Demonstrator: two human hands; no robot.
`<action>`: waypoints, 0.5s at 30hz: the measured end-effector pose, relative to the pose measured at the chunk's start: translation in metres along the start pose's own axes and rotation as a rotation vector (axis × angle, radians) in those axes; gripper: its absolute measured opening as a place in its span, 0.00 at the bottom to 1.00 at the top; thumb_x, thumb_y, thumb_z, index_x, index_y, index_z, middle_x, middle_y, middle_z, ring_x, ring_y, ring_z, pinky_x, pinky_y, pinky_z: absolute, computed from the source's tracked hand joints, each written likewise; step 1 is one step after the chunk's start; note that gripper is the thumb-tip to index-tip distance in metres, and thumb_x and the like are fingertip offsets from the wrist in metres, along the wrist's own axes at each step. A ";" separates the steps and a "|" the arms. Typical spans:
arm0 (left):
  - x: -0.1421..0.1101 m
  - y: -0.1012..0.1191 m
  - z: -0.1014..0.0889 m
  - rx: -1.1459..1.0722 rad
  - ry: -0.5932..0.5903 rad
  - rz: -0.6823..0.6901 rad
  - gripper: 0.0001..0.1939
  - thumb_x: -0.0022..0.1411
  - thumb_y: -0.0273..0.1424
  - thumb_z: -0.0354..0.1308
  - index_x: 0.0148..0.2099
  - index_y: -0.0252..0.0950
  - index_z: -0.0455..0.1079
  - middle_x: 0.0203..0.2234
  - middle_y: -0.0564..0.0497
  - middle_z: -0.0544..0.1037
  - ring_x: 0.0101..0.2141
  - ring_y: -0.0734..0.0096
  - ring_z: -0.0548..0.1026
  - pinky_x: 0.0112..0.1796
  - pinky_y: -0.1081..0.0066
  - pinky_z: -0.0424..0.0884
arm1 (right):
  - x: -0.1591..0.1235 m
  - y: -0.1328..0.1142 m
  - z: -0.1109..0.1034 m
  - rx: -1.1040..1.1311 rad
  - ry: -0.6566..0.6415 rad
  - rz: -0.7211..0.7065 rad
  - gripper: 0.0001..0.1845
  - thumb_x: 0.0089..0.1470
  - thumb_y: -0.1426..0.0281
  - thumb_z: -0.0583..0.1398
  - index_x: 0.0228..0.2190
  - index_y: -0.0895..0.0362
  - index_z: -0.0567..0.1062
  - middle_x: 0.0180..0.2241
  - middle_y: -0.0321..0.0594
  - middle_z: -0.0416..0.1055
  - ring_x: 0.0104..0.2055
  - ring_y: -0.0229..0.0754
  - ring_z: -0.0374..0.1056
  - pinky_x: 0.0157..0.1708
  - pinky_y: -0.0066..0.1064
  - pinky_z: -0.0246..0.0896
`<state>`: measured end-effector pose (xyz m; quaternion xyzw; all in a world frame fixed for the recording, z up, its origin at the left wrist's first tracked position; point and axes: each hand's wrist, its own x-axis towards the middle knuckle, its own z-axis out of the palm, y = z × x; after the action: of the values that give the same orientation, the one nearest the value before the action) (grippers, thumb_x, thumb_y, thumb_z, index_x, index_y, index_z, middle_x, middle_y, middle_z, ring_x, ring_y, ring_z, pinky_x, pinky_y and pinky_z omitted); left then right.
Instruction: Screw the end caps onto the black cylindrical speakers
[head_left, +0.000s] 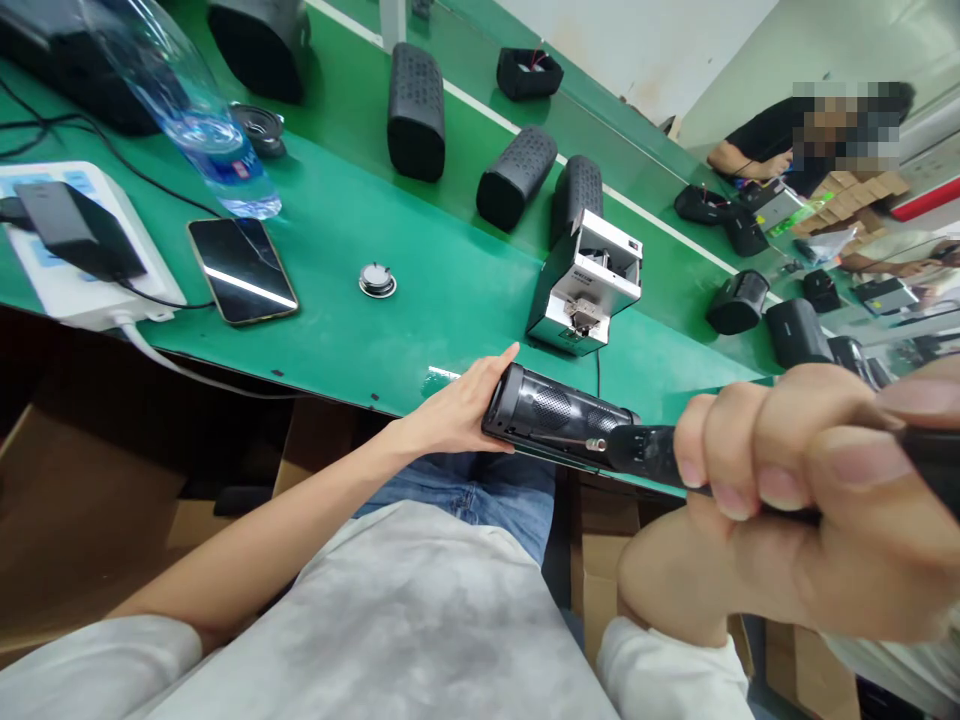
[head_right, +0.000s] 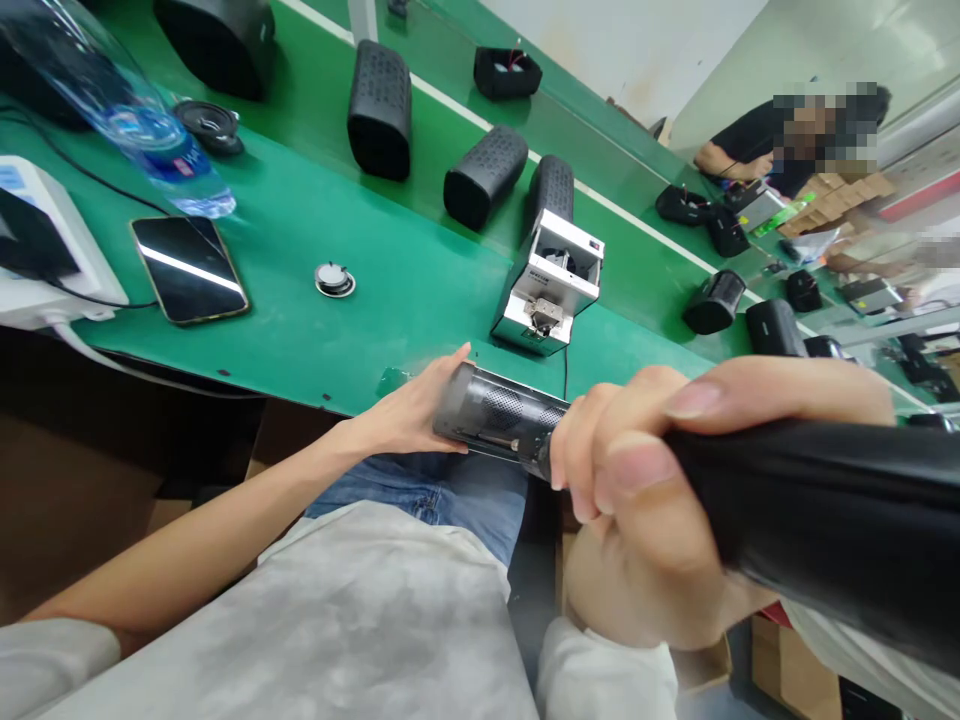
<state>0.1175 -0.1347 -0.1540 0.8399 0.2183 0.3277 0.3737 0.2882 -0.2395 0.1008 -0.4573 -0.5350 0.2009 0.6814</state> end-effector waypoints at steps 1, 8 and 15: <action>0.000 0.001 0.000 0.003 -0.002 -0.016 0.83 0.56 0.39 0.87 0.89 0.47 0.24 0.78 0.29 0.62 0.73 0.26 0.67 0.70 0.31 0.70 | -0.003 0.006 0.004 0.021 -0.001 -0.051 0.20 0.58 0.74 0.77 0.40 0.49 0.72 0.23 0.23 0.62 0.16 0.34 0.56 0.13 0.35 0.56; -0.002 0.004 0.004 0.039 0.008 -0.019 0.81 0.59 0.40 0.86 0.89 0.50 0.24 0.73 0.31 0.67 0.69 0.29 0.72 0.68 0.34 0.73 | -0.026 0.055 0.013 0.175 -0.175 -0.145 0.15 0.66 0.85 0.64 0.44 0.54 0.70 0.24 0.23 0.63 0.17 0.30 0.56 0.18 0.27 0.58; -0.002 0.009 0.002 0.060 -0.009 -0.062 0.84 0.57 0.39 0.88 0.88 0.51 0.23 0.73 0.32 0.66 0.69 0.29 0.72 0.67 0.35 0.74 | -0.029 0.057 0.004 0.200 -0.272 -0.085 0.15 0.68 0.85 0.61 0.47 0.54 0.71 0.26 0.25 0.65 0.19 0.32 0.58 0.20 0.28 0.61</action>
<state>0.1185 -0.1422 -0.1483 0.8450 0.2523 0.3056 0.3590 0.2865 -0.2315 0.0371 -0.3328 -0.6185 0.2841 0.6527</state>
